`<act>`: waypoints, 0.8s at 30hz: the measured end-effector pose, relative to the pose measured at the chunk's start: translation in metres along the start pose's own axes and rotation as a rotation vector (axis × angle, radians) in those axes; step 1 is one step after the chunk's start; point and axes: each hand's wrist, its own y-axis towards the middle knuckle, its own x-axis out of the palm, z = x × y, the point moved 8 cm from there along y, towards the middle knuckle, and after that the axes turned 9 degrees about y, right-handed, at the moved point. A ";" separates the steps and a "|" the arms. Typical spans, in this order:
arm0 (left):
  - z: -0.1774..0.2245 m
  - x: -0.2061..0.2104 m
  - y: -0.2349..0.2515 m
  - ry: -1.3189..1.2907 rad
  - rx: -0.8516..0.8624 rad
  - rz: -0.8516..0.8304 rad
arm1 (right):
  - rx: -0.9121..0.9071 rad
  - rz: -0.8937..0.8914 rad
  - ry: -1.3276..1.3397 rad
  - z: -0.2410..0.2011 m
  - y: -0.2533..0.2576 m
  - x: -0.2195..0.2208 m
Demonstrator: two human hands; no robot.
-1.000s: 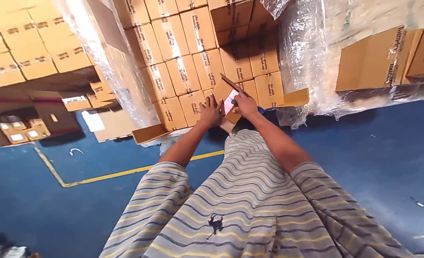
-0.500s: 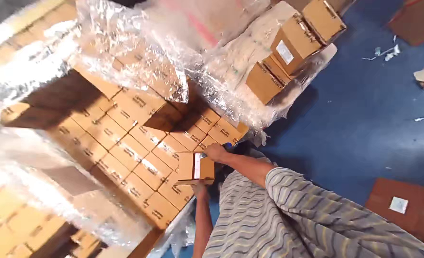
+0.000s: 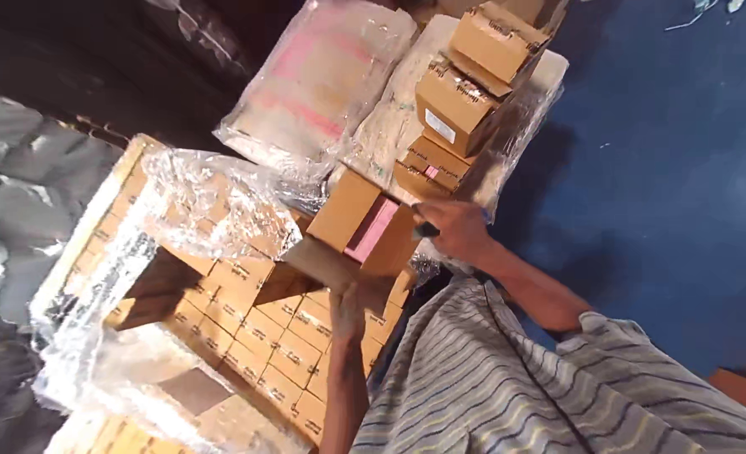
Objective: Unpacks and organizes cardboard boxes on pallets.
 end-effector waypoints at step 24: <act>-0.005 0.256 0.156 0.251 0.253 -0.069 | 0.309 -0.032 0.342 0.222 0.004 0.036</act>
